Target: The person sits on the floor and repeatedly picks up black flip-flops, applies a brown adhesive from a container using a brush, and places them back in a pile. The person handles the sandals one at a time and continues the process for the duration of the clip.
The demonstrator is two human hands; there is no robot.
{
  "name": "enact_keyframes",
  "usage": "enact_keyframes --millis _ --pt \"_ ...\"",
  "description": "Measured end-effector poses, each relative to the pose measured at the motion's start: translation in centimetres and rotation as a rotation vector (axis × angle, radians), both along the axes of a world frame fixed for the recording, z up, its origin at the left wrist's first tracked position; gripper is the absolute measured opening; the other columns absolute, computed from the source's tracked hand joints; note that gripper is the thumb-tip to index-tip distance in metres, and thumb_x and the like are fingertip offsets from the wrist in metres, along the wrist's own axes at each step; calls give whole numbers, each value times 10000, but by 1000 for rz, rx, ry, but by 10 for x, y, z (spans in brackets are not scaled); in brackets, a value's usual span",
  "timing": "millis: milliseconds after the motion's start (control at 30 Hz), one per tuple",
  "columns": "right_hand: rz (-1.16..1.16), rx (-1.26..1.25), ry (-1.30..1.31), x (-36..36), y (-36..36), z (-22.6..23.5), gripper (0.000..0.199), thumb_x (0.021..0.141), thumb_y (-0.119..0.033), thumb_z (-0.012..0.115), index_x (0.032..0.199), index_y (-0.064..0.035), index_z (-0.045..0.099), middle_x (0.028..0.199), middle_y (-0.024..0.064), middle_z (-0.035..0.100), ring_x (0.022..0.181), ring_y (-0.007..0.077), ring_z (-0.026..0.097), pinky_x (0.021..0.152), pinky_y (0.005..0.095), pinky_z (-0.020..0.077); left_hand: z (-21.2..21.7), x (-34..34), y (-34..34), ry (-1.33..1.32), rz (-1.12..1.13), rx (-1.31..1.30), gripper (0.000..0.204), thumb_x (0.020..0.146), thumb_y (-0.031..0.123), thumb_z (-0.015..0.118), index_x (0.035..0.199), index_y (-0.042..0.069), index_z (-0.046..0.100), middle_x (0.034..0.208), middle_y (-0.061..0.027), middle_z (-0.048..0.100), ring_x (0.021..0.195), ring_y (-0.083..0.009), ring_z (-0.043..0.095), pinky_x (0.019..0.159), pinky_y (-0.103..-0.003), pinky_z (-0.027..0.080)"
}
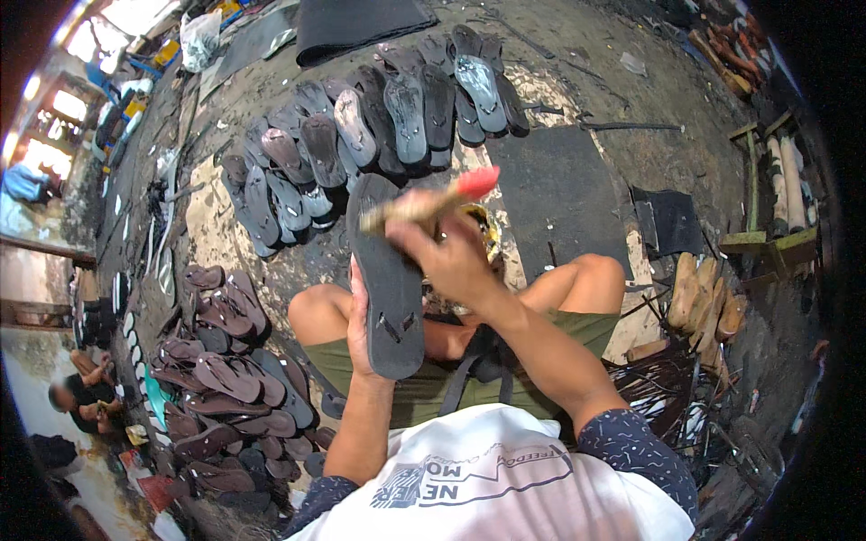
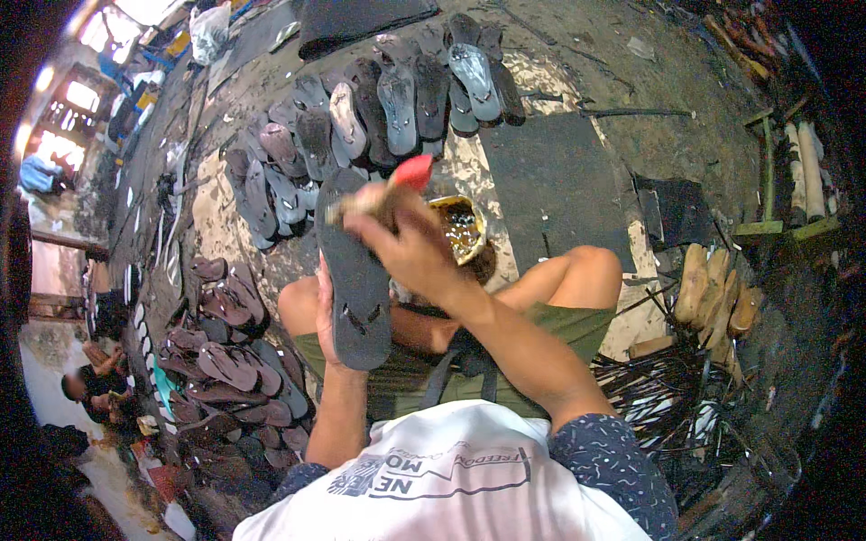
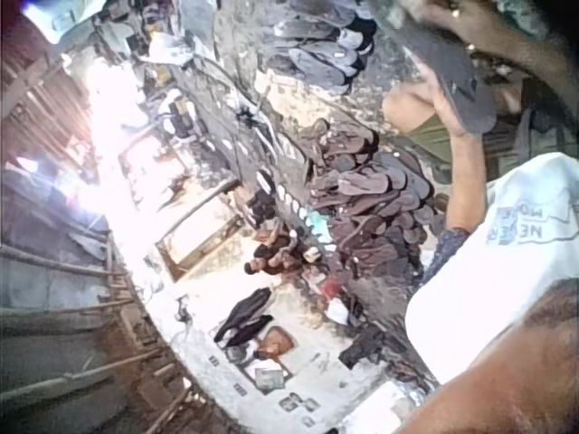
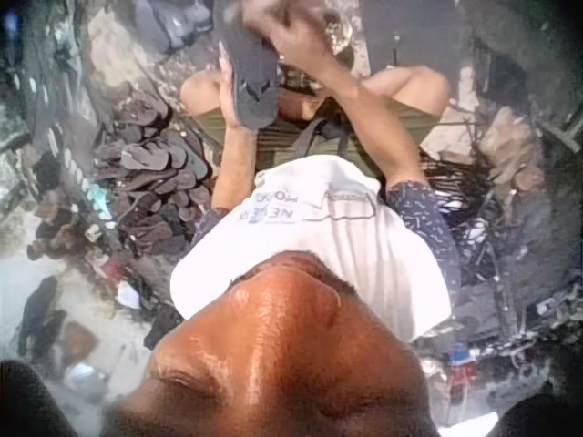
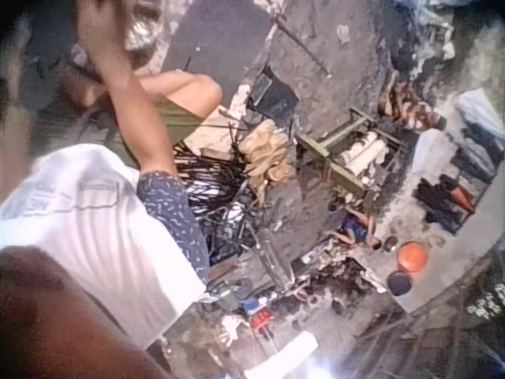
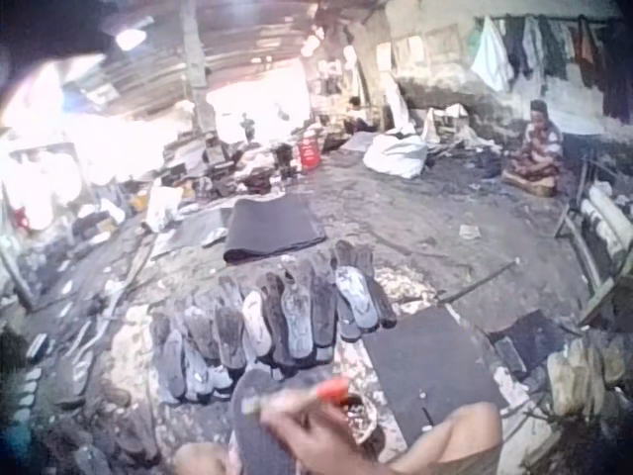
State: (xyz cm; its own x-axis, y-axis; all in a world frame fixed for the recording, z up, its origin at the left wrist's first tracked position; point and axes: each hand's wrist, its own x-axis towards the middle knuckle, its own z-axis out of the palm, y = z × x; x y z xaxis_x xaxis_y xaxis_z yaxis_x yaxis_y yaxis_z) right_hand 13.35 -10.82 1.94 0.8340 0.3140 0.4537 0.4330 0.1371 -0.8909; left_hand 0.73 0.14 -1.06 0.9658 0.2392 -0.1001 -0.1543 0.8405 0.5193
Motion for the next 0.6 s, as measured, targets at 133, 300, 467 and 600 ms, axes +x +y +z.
enact_keyframes --millis 133,300,467,600 --pt "246 28 79 -37 -29 -15 235 944 -176 708 1128 -37 665 1093 100 687 1068 227 664 955 360 501 -9 2 -3 55 -5 76 530 1086 372 369 1578 184 307 1496 -104 486 1308 -285 543 1078 -448 484" --pt "-13 -178 215 52 -31 29 288 956 -244 714 1140 -27 666 1100 71 698 1032 156 647 914 316 502 -6 -15 -11 89 -180 207 624 1068 375 398 1618 178 177 1562 -120 391 1315 -316 537 1044 -448 515" --pt "-59 73 100 8 -33 1 326 950 -260 729 1141 0 682 1032 92 722 924 155 677 840 316 536 -9 -23 -9 84 -63 120 637 1065 389 412 1622 218 153 1577 -132 363 1285 -348 556 955 -498 564" --pt "-33 17 238 44 -47 2 242 953 -251 704 1096 -55 709 1004 91 734 948 200 703 870 349 527 -22 -27 1 19 -76 -1 649 1063 392 424 1626 305 114 1612 -129 304 1342 -373 501 933 -575 560"
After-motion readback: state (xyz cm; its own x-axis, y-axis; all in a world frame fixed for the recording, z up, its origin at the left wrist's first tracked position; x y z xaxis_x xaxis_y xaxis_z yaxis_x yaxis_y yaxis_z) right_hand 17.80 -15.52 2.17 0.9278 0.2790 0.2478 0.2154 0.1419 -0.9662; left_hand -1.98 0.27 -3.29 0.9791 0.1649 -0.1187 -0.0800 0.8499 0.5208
